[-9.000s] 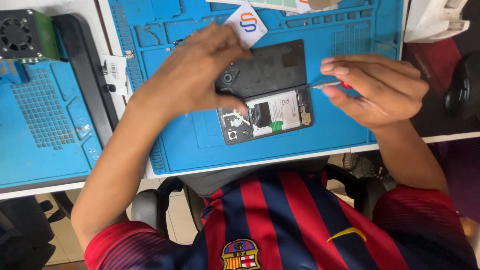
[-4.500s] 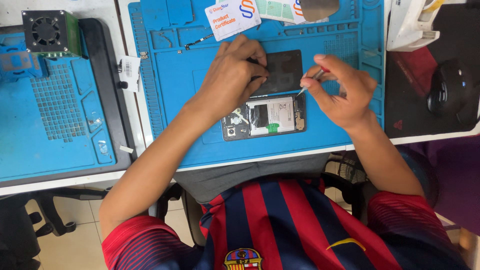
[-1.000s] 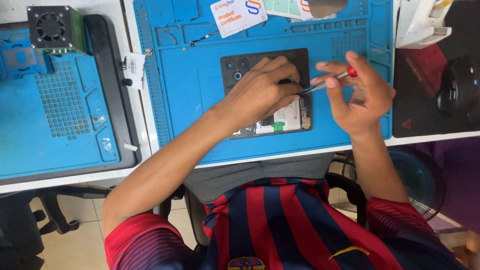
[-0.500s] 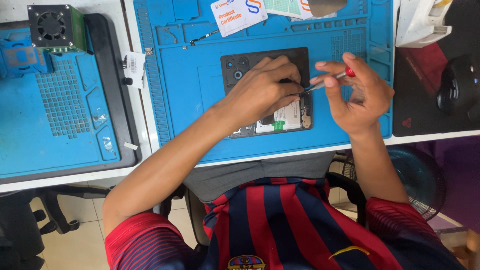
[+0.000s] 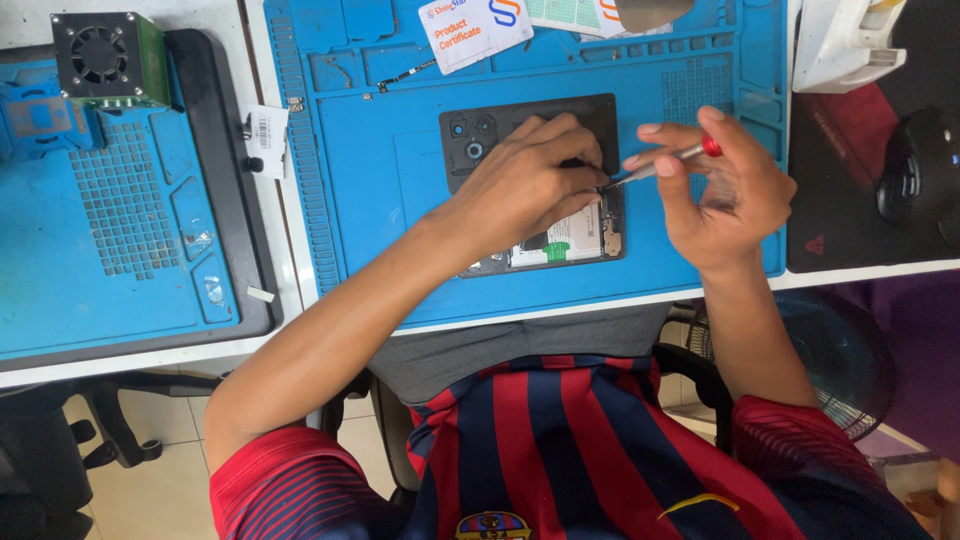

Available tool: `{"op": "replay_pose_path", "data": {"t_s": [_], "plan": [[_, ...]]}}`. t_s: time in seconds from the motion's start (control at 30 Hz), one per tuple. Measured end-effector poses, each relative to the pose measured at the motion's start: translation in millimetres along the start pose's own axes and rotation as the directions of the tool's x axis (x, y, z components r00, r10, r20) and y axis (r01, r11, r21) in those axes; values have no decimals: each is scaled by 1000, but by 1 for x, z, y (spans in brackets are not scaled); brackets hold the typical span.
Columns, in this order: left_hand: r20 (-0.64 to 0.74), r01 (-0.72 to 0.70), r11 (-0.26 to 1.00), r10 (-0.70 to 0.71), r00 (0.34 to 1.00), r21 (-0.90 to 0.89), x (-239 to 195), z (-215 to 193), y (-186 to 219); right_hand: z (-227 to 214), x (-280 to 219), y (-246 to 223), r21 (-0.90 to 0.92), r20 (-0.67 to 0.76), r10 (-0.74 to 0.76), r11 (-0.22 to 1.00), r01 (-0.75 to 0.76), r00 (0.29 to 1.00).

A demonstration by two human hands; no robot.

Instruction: The person uses a screwdriver to remove screws from a disassembled smartphone placed on a blue anti-static mat. They carefully detach internal components, including a ribbon cable, and set them aside on the mat. The person continues to unscrew and separate parts of the phone's internal assembly throughout the clip.

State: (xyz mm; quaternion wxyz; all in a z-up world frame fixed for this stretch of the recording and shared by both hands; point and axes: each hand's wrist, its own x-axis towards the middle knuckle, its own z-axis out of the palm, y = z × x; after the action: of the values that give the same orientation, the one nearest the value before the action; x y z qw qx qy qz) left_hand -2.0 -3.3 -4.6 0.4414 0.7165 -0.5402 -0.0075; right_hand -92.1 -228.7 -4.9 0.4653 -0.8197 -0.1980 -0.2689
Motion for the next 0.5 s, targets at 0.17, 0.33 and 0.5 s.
{"op": "replay_pose_path", "data": {"t_s": [0.17,0.33,0.5], "plan": [[-6,-2,1000,2,1000,12,0,1,-1,1,-1,-1,29,-9,23,999,-23,1000],[-2,4,1000,-4,1000,15,0,1,0,2,1,-3,-10,12,11,1000,-11,1000],[-8,11,1000,-11,1000,23,1,2,1,1,3,-4,-32,24,-3,999,4,1000]]}}
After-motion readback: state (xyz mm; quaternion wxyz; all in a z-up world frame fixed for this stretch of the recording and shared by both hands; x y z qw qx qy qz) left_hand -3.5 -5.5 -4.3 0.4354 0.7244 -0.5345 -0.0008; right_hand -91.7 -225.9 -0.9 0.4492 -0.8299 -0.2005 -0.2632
